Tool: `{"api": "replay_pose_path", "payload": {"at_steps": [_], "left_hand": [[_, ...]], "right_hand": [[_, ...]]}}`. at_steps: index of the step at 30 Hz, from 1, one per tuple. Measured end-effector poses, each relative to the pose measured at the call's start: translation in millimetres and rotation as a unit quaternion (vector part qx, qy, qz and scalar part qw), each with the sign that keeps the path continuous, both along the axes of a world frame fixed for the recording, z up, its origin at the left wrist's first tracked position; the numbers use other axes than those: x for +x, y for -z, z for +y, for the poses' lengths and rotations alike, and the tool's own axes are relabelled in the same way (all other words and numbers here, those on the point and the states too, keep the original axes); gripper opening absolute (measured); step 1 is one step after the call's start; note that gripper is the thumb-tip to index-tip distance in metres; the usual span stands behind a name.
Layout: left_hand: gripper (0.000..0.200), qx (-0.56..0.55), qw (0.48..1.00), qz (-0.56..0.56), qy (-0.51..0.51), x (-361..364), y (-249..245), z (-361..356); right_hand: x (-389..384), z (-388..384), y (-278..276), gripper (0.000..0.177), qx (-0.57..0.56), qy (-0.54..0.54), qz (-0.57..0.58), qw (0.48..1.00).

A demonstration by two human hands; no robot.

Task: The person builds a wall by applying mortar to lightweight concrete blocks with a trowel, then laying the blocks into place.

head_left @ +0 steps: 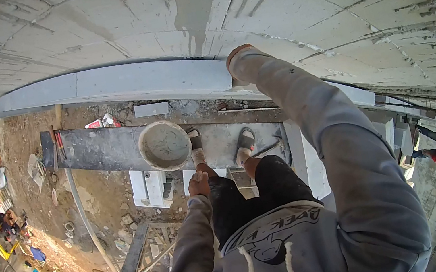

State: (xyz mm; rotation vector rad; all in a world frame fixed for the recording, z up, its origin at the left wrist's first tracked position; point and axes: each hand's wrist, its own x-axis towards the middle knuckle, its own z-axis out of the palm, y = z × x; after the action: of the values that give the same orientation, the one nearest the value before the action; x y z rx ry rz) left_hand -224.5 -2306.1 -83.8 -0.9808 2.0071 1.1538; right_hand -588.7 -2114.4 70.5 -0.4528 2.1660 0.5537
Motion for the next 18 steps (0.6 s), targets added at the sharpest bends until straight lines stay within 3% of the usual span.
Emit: {"api": "replay_pose_path", "payload": {"at_steps": [3,4,5,6,7,8,9,10,11,15,18], "left_hand": [[0.046,-0.019,0.999,0.015,0.036,-12,-26,-31],[0.047,-0.013,0.999,0.026,0.018,-9,-16,-45],[0.047,-0.002,1.0,0.029,0.005,-6,-10,-60],[0.046,-0.046,0.994,0.028,0.094,-17,-41,-73],[0.046,-0.062,0.998,-0.029,-0.004,-11,-37,-82],[0.047,-0.085,0.996,0.006,-0.008,1,-21,-96],[0.046,-0.079,0.996,-0.02,-0.03,-10,-53,-109],[0.045,-0.092,0.992,0.009,-0.09,-10,-52,-116],[0.044,-0.099,0.986,0.043,-0.13,-8,-50,-123],[0.042,-0.085,0.976,0.093,-0.181,3,-80,-146],[0.04,-0.124,0.967,0.048,-0.218,32,-74,-140]], "right_hand": [[-6,-16,-8,0.027,0.045,-0.035,-0.036,0.998],[-3,-18,-6,0.016,0.02,-0.093,0.029,0.995],[-9,-21,-2,0.018,0.037,-0.081,0.005,0.996],[-21,-21,6,0.022,0.02,-0.01,-0.039,0.999],[-17,-30,-5,0.03,0.037,-0.045,-0.034,0.998],[-13,-38,-17,0.037,0.055,-0.079,-0.028,0.995],[-11,-34,-22,0.038,0.05,-0.098,-0.015,0.994],[-10,-30,-27,0.039,0.046,-0.118,-0.002,0.992],[-21,-16,-17,0.037,0.08,-0.08,-0.019,0.993],[-9,11,-59,0.045,0.005,-0.051,0.058,0.997],[-10,32,-51,0.048,-0.062,0.02,0.088,0.994]]}}
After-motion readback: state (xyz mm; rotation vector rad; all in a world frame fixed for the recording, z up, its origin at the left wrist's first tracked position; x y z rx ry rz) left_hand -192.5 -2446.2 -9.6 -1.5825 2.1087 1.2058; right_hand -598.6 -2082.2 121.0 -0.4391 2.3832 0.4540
